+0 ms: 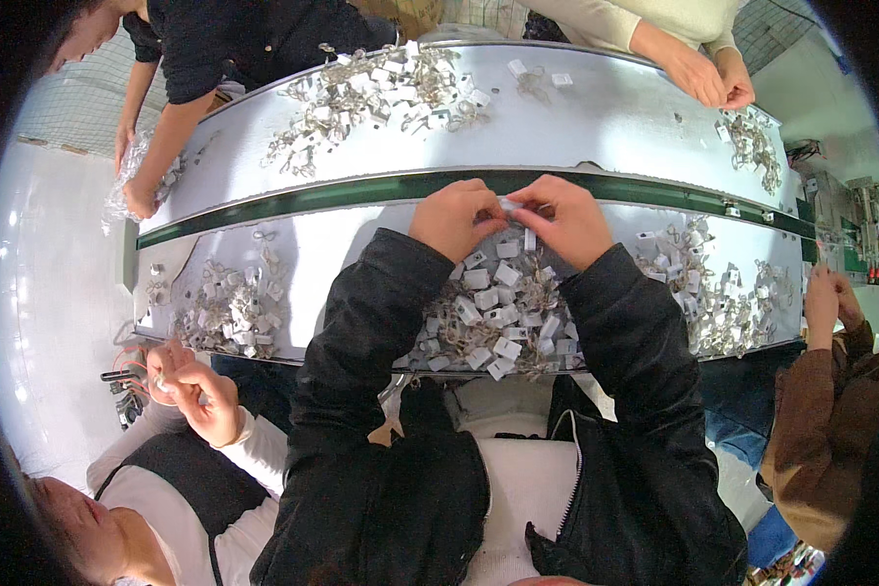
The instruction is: The person repeatedly picks small white rectangular components from a pile on the table and places them onto a green strip on the table. They continue this pick-and-place cycle throughout the clip, handling the components one at a time with both hands.
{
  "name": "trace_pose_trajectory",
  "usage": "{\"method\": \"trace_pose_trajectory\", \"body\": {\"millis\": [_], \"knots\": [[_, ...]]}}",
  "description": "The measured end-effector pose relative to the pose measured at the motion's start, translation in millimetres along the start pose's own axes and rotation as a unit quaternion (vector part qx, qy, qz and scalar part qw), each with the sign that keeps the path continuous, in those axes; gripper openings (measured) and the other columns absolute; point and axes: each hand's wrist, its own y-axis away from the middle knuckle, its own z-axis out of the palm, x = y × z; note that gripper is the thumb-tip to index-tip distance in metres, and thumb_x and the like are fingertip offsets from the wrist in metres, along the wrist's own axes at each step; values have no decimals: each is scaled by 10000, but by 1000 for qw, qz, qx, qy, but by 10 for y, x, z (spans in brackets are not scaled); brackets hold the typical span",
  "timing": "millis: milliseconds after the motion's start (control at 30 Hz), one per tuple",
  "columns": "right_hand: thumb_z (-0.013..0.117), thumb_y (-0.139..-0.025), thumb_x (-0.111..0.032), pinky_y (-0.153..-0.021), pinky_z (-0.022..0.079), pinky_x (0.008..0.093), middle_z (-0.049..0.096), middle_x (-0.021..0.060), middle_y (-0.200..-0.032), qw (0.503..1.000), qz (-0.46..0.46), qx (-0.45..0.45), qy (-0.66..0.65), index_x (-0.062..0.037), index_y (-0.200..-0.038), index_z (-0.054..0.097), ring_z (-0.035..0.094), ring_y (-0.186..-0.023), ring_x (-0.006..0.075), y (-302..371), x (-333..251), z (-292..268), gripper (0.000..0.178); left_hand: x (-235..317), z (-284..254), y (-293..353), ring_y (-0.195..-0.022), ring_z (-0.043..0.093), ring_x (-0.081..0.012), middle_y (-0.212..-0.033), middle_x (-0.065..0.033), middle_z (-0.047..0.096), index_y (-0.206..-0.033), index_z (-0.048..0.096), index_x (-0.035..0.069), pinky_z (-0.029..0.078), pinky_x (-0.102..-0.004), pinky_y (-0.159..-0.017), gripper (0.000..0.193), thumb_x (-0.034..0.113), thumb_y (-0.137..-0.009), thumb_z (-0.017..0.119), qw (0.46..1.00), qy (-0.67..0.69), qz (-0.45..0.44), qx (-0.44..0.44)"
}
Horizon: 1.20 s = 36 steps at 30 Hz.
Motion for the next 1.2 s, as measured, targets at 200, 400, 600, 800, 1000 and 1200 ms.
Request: {"method": "trace_pose_trajectory", "body": {"millis": [200,400,600,800,1000,1200], "knots": [[745,-889,-147,-757,570,359,684,115,-925,997,-68,-26,17,-75,-1092,744,713,-839,275,20,-47,-13,215,51,-3,-34,-762,672,-282,-840,-74,631,-885,616,58,550,-382,-671,251,126,-783,835,999,21,-43,22],[752,-871,-103,-781,573,359,688,114,-923,997,-39,-62,-6,-42,-1059,658,718,-866,269,36,-85,-68,219,3,-129,-60,-769,712,-224,-824,-85,688,-916,649,40,573,-340,-701,206,78,-809,820,992,98,-42,-71],[747,-855,-69,-795,562,383,680,118,-956,995,-30,-99,-8,-46,-1054,618,707,-899,264,26,-126,-125,238,24,-159,-76,-744,719,-219,-801,-98,707,-952,667,40,570,-320,-703,164,64,-838,783,982,160,-78,-69],[758,-830,-25,-743,567,337,674,98,-957,989,-92,-67,97,-49,-1051,652,702,-857,229,55,-10,-80,246,123,-146,-40,-745,720,-237,-811,-92,715,-949,671,47,563,-336,-689,159,72,-836,780,996,39,-26,-75],[742,-841,-20,-806,565,361,709,90,-1053,988,-87,-68,112,-74,-1135,693,695,-963,268,57,-60,-129,304,82,-133,-64,-764,714,-263,-805,-73,700,-886,663,71,564,-365,-692,148,131,-830,786,992,96,-69,-33],[759,-827,-57,-873,530,408,715,31,-1161,971,-144,-185,55,-159,-1203,743,634,-1064,284,101,-24,-468,390,-6,-228,-119,-842,676,-243,-819,-21,673,-919,626,123,537,-380,-675,181,226,-867,765,981,-154,-107,55]]}}
